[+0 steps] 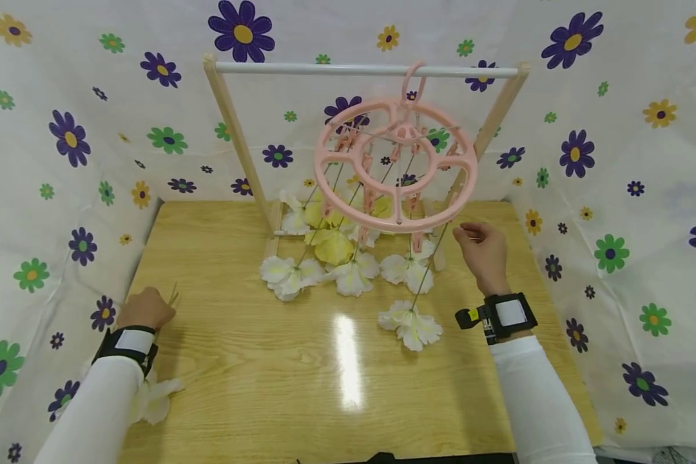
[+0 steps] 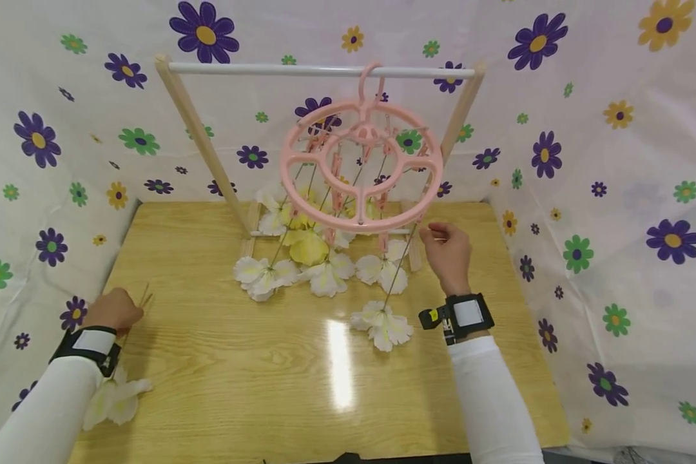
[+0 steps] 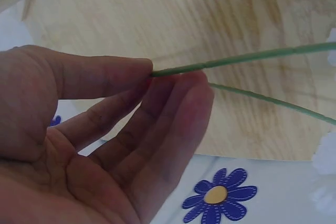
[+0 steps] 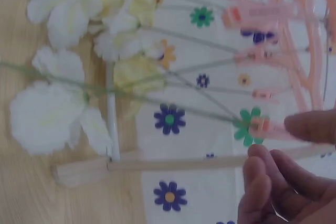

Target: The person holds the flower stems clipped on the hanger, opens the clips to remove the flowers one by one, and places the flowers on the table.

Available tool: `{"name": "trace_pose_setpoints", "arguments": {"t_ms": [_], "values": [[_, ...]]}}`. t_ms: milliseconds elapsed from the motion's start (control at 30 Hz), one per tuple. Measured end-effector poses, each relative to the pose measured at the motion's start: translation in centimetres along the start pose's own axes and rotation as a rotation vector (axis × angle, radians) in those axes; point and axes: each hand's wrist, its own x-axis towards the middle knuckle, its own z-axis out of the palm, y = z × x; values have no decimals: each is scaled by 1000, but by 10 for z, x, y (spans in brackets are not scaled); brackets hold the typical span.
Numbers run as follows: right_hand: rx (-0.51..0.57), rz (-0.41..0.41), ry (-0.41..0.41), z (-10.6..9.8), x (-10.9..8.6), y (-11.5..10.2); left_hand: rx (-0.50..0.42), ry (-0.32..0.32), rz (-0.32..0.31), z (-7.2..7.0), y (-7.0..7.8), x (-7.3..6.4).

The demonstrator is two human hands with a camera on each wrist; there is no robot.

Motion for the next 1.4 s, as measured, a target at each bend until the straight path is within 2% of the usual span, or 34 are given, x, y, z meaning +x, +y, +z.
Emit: {"name": "trace_pose_setpoints", "arguments": {"t_ms": [67, 167, 267, 367, 467, 567, 667, 833, 967, 1033, 1133, 1267, 1400], "values": [[-12, 24, -40, -6, 11, 0, 4, -20, -19, 1, -1, 3], [7, 42, -169, -14, 26, -3, 7, -50, -57, 3, -1, 9], [88, 27, -290, -19, 39, -9, 13, -57, -67, 4, 2, 14], [181, 17, -374, -24, 49, -14, 19, -24, -41, 3, 8, 17], [242, 18, -411, -27, 56, -17, 15, 14, -4, 1, 21, 16], [260, 29, -389, -27, 58, -18, 3, 40, 38, -5, 43, 8], [255, 50, -330, -26, 57, -19, -6, 37, 105, -11, 69, -3], [271, 51, -302, -25, 51, -24, -52, 78, 280, -10, 124, -22], [338, 83, -332, -22, 42, -29, -153, 122, 479, 3, 180, -45], [364, 107, -350, -20, 37, -31, -213, 119, 580, 12, 210, -59], [383, 118, -374, -18, 31, -31, -299, 86, 691, 27, 253, -79], [401, 113, -401, -13, 23, -27, -351, 39, 771, 47, 298, -98], [425, 109, -428, -7, 17, -25, -362, 28, 810, 63, 329, -104]]}}
